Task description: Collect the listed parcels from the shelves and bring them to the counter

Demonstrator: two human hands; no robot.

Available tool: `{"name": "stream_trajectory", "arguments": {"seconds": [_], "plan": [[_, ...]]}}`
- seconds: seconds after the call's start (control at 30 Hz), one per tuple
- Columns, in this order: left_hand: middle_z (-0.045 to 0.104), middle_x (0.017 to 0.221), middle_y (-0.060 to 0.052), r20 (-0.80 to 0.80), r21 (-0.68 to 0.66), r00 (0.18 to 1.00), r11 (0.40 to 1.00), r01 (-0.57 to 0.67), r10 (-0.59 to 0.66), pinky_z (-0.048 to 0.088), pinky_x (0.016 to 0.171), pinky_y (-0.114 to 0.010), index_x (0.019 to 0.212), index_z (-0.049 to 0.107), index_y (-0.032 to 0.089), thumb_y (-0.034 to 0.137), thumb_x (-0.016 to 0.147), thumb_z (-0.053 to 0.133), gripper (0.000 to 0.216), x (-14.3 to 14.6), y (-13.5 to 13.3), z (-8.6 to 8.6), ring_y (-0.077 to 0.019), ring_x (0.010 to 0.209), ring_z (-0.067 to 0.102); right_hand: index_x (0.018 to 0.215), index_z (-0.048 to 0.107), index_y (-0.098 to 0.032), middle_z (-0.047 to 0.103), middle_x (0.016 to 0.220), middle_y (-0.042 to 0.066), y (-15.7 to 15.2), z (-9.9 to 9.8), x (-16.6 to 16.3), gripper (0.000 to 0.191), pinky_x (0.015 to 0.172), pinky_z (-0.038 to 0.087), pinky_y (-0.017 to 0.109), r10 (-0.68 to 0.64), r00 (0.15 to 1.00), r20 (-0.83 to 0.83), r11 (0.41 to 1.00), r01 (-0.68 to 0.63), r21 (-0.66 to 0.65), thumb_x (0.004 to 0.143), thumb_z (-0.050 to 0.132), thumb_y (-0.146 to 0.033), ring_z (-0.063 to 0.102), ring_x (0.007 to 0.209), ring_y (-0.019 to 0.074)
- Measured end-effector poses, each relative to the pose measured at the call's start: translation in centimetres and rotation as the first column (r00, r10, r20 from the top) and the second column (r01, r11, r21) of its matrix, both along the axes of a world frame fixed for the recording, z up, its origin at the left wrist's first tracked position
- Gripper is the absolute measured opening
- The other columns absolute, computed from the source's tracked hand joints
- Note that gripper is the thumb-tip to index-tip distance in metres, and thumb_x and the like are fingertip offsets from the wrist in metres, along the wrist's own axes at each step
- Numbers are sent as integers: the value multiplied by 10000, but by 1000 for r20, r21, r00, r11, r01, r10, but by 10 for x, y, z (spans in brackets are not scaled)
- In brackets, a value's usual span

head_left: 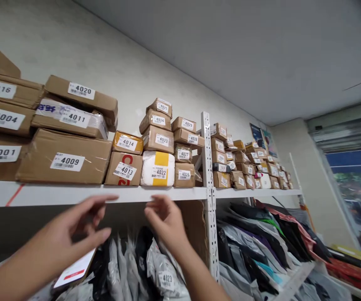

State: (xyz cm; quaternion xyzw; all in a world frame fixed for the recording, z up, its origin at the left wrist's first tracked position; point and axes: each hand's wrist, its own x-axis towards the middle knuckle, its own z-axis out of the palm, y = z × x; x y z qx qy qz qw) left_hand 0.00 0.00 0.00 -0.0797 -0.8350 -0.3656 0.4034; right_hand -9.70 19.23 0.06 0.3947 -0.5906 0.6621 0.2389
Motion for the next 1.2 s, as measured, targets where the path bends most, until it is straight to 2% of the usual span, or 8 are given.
{"name": "stream_trajectory", "arguments": {"seconds": [0.1,0.2,0.3,0.43,0.57,0.73,0.9,1.2], "plan": [[555,1134,44,-286,-299,957,945,-133,45,451,841,-300,1138,527,399,524,645,562,509,-10,30,92,-188,955,566,1083,510,-141,606,1046,125,36,55,-3,397,873,449,415,-502,784,-366,863,481,-153,732,588,-311,559,992,241],[486,1204,-77,-411,-456,881,784,-422,235,384,961,-375,1255,468,251,469,561,639,747,-31,59,154,-266,1116,484,1246,390,-32,507,1196,219,38,90,-14,676,973,371,473,-648,672,-359,740,667,-88,716,617,-386,454,1142,327],[377,1310,-185,-402,-342,812,753,-563,424,351,998,-400,1344,322,117,550,600,665,926,-57,87,185,-339,1233,379,1352,210,53,381,1286,331,13,97,-21,983,1005,286,548,-691,658,-300,668,739,82,675,642,-516,338,1225,446],[401,1289,-234,-323,-134,786,797,-590,527,366,990,-373,1325,270,26,505,619,703,957,-88,130,200,-332,1209,408,1382,157,17,191,1381,396,-20,88,-21,1124,1012,177,624,-731,641,-233,629,766,132,576,701,-548,211,1276,532],[326,1365,-288,-246,3,718,741,-671,651,330,1026,-427,1370,170,-7,496,543,761,1134,-112,166,210,-356,1265,341,1390,157,-13,189,1398,365,-25,87,-25,1129,1027,167,608,-728,670,-147,666,741,78,520,757,-410,203,1291,503],[134,1476,-283,-137,-23,683,687,-726,717,129,1088,-575,1416,36,21,592,495,735,1289,-125,181,222,-380,1358,147,1374,227,-52,226,1386,344,-16,85,-31,1085,1009,207,609,-698,701,-146,705,709,31,475,777,-312,215,1284,500],[118,1483,-277,-106,-15,652,655,-756,751,110,1088,-580,1420,-22,32,600,496,727,1318,-128,181,226,-387,1364,110,1378,231,-68,204,1404,338,-13,81,-31,1101,1023,194,601,-672,724,-156,725,686,57,458,792,-295,199,1300,496],[417,1301,-258,-290,223,553,617,-755,781,363,961,-450,1368,242,57,561,373,805,1249,-143,181,219,-344,1159,413,1381,269,-112,221,1409,339,-16,89,-38,630,992,230,592,-684,721,-112,713,693,107,803,500,-212,245,1313,472]]}}
